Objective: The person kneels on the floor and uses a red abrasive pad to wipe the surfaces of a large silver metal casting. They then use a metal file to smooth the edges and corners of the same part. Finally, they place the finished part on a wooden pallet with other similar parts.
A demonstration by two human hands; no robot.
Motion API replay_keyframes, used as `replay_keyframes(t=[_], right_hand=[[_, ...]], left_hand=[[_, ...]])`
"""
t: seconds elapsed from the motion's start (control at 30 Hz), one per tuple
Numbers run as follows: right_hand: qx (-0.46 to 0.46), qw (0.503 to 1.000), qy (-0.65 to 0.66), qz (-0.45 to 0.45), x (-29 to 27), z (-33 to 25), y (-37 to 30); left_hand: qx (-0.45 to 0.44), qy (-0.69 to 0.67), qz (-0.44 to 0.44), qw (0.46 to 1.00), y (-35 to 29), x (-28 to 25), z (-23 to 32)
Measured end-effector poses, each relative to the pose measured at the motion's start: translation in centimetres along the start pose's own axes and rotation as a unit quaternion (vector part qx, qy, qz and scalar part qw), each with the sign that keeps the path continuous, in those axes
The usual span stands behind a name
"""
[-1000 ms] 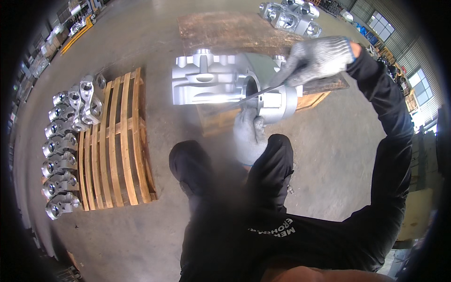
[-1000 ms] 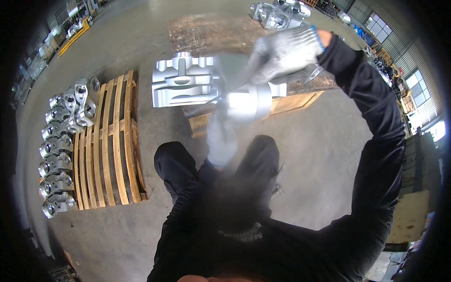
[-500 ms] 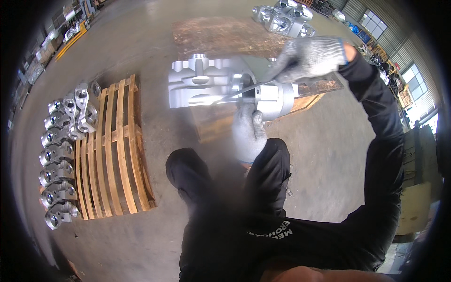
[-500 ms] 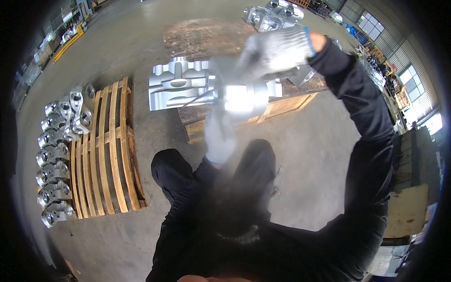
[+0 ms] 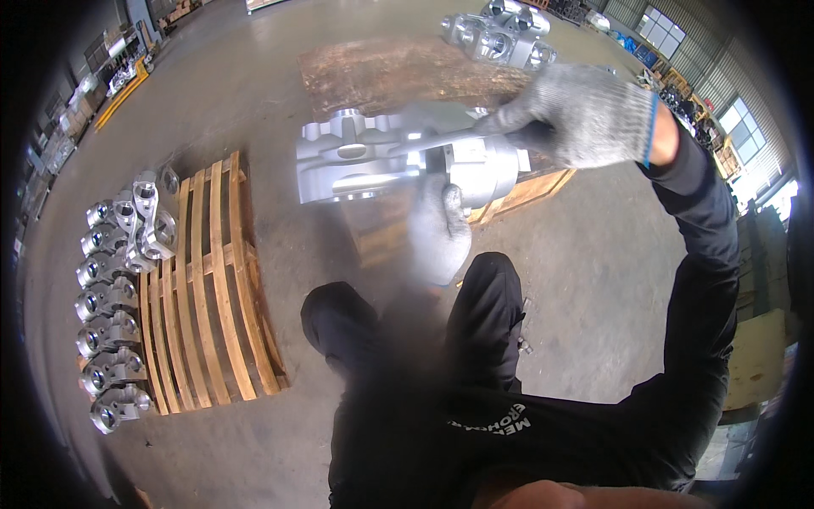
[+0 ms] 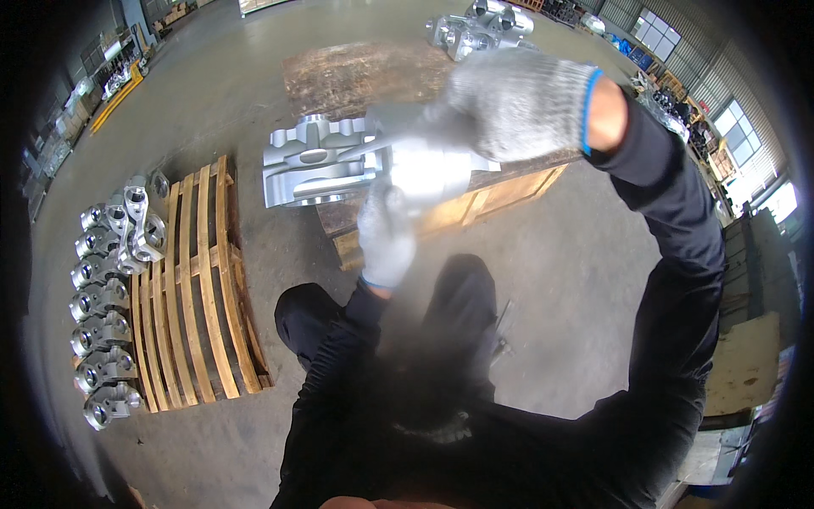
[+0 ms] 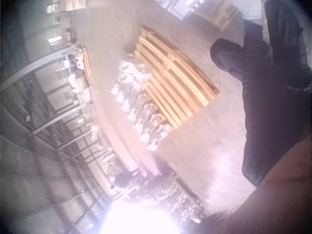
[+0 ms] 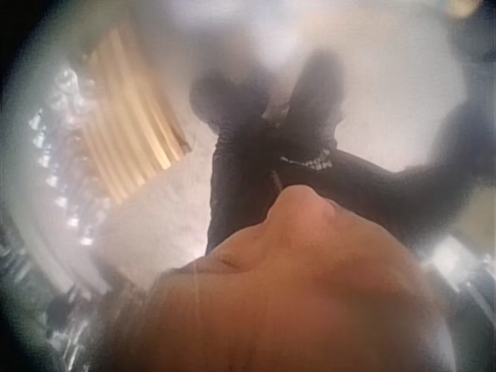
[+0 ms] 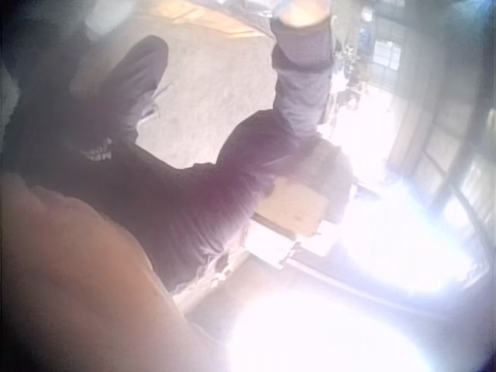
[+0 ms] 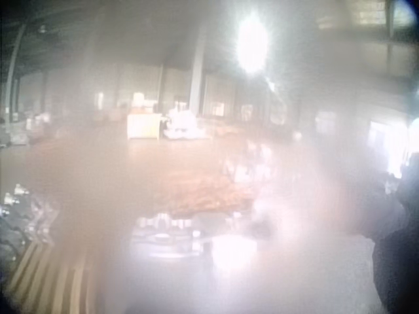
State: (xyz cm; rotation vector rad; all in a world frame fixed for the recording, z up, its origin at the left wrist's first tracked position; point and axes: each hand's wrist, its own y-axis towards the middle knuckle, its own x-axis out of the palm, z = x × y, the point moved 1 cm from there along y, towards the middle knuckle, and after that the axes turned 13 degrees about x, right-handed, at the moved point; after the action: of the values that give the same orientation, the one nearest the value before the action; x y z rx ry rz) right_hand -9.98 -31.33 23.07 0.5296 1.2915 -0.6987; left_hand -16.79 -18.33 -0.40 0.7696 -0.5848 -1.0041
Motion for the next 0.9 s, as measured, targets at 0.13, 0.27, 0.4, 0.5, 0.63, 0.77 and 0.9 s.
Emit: replay_keyframes(t=[0.13, 0.27, 0.4, 0.5, 0.63, 0.77, 0.9], right_hand=[[-0.042, 0.995, -0.054, 0.077, -0.8, -1.8, 0.0], [-0.005, 0.995, -0.054, 0.081, -1.2, -1.6, 0.7], [-0.023, 0.992, -0.010, 0.121, -1.1, -0.2, 2.1], [-0.053, 0.990, -0.022, 0.126, -1.3, 0.5, 2.8], [-0.002, 0.992, 0.029, 0.119, -0.7, 1.4, 2.7], [-0.057, 0.986, -0.033, 0.153, 0.8, 2.3, 2.3], [-0.094, 0.960, -0.053, 0.257, 1.0, 2.7, 2.1]], left_hand=[[-0.020, 0.020, -0.006, 1.000, 1.5, 0.1, -0.3], [-0.019, 0.004, 0.016, 1.000, 4.2, 0.6, -1.8], [-0.066, -0.007, 0.011, 0.998, 6.2, 1.3, -2.5], [-0.028, 0.003, 0.013, 1.000, 7.4, 1.1, -2.6], [-0.031, 0.030, 0.004, 0.999, 7.9, 1.3, -2.8], [-0.052, 0.010, 0.002, 0.999, 8.3, 1.6, -3.2], [-0.066, -0.014, -0.010, 0.998, 8.8, 1.6, -3.3]])
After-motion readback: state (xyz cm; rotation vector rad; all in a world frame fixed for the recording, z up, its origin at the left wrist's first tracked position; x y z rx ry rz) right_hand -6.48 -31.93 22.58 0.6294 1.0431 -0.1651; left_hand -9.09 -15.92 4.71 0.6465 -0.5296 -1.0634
